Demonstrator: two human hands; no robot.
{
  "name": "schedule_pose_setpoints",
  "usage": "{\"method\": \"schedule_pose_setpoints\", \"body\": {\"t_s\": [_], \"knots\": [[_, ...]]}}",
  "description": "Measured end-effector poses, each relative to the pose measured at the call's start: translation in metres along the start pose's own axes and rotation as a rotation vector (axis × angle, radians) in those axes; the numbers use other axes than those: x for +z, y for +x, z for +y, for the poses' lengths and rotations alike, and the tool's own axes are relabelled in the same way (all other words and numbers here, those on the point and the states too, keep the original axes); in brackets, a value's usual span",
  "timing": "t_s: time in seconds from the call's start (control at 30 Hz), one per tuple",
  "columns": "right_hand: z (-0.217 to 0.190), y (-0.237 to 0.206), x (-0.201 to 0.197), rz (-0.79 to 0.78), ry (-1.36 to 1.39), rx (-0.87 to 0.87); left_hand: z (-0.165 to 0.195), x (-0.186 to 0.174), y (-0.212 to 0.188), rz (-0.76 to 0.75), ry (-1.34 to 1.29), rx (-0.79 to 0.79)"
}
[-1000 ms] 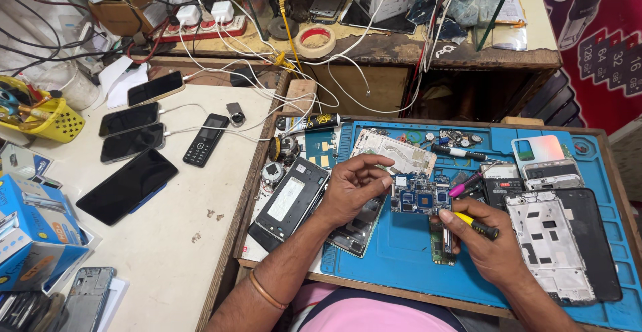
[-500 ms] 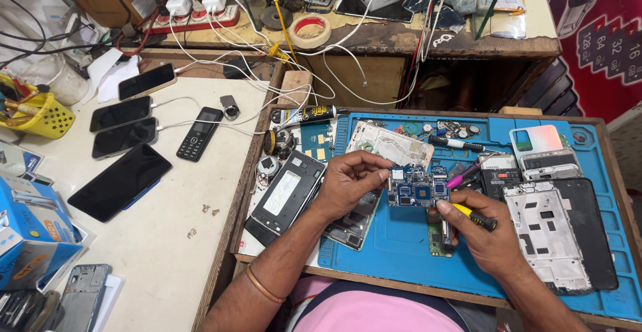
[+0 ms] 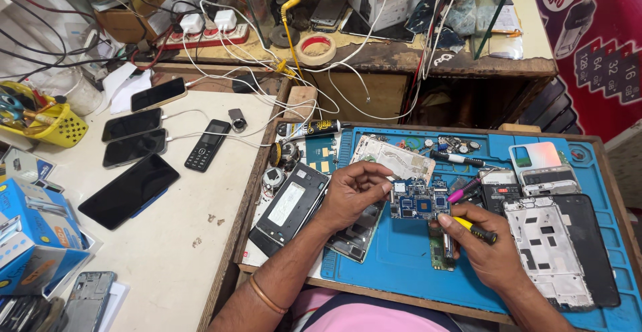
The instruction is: The person holds a disassembled phone motherboard over a blue repair mat and uses a screwdriver to unscrew and work on the board, steadying it with the other hand among scattered phone parts and tools.
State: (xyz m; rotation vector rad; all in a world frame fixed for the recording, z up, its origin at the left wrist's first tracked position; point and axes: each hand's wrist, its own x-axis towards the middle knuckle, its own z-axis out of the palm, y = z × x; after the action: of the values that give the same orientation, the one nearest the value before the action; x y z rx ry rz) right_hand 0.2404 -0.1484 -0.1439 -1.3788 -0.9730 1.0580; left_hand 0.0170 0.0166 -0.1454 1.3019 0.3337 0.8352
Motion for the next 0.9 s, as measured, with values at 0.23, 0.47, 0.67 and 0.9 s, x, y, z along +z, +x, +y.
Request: {"method": "schedule_pose_setpoints", "body": {"t_s": [0.23,0.47,0.67,0.9], "knots": [[0.0008,0.0006,-0.001,-0.001,0.002,0.011,0.0003,-0.0002,0.0003,0.001,-0.016,-0.019],[0.0002,0.0007,-0.0001,0.006,-0.01,0.022,0.0013,-0.0019,-0.0008,-0.032,-0.005,0.009],[0.0002,0.0009,0.0003,0.003,0.005,0.021,0.0026,-0.0015,-0.0011,-0.024,0.028,0.017],[-0.0001,0.0013,0.0,0.001,0.014,0.016,0.0061,0.0005,-0.0005,-0.021,-0.008,-0.002]]}}
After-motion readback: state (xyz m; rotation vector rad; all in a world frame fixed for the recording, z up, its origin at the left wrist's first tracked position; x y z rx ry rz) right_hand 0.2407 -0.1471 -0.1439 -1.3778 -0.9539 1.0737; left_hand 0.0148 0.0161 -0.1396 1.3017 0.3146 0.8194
